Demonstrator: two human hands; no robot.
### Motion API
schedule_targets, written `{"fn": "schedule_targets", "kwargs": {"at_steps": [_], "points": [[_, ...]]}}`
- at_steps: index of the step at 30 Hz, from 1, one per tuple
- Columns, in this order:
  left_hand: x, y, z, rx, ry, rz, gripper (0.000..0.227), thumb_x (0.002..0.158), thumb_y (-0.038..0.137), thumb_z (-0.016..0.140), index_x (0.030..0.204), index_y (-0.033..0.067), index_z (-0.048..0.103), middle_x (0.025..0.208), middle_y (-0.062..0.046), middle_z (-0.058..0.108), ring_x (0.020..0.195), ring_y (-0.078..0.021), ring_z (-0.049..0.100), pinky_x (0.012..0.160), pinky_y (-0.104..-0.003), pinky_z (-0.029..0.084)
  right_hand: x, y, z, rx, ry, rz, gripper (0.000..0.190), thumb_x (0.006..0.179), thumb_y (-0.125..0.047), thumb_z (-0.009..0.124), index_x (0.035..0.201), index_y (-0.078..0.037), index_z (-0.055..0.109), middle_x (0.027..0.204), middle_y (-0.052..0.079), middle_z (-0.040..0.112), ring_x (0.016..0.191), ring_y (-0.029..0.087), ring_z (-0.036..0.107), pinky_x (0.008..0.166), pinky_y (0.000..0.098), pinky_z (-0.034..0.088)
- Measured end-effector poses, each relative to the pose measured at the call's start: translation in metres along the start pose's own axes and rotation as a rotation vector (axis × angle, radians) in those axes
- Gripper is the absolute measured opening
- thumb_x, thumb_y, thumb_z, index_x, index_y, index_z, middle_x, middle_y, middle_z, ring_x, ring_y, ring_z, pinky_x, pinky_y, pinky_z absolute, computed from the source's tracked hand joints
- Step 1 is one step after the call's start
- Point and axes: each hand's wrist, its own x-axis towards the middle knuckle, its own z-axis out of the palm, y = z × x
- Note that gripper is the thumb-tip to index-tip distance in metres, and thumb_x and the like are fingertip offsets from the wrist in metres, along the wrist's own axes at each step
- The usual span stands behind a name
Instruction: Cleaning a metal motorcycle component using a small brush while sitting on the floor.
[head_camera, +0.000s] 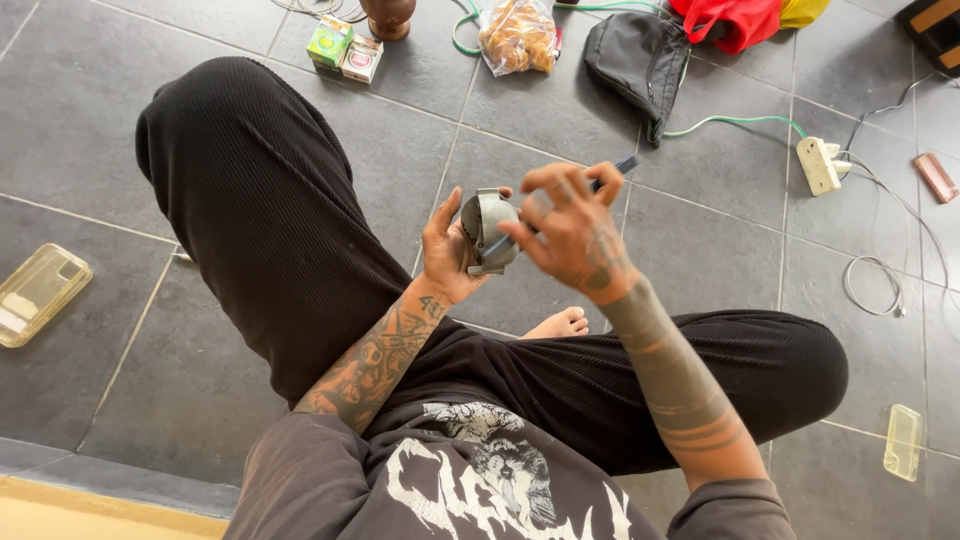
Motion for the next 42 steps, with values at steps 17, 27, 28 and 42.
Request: {"fn": "schedule_targets", "kwargs": {"at_steps": [17,27,28,42], "points": [[0.003,-0.002,0.004,0.009,0.048,0.001,0.068,0.089,0.055,0.061,0.127,-0.0015,0.063,0.107,-0.025,0.073,0.094,-0.0388,0.074,0.089,-0.05,0.061,-0.008,0.029,0.0,-0.078,0.054,0.092,0.042,0.1,-0.034,0.072,0.071,-0.013,0.05,0.105,0.001,0.057,0.101,0.023,0.054,0.089,0.0467,0.026],[0.002,-0.005,0.017,0.003,0.133,0.032,0.064,0.086,0.057,0.063,0.116,-0.0002,0.067,0.104,-0.019,0.073,0.089,-0.034,0.073,0.094,-0.05,0.06,-0.005,0.028,0.007,-0.1,0.193,0.043,0.043,0.104,-0.043,0.058,0.075,-0.013,0.046,0.103,0.003,0.054,0.098,0.024,0.053,0.089,0.0468,0.024],[0.001,-0.006,0.021,0.009,0.131,0.015,0.064,0.086,0.057,0.063,0.116,-0.0002,0.067,0.104,-0.019,0.073,0.089,-0.034,0.073,0.094,-0.05,0.06,-0.005,0.027,0.004,-0.111,0.193,0.057,0.043,0.104,-0.043,0.058,0.075,-0.013,0.046,0.103,0.003,0.054,0.098,0.024,0.053,0.089,0.0468,0.024],[-0.001,-0.014,0.028,0.193,0.359,0.074,0.073,0.077,0.059,0.069,0.123,0.0028,0.065,0.11,-0.008,0.071,0.104,-0.023,0.071,0.094,-0.05,0.057,-0.01,0.019,0.005,-0.146,0.217,0.108,0.025,0.086,-0.036,0.073,0.078,-0.018,0.057,0.102,0.002,0.051,0.1,0.024,0.047,0.093,0.0498,0.025]]}}
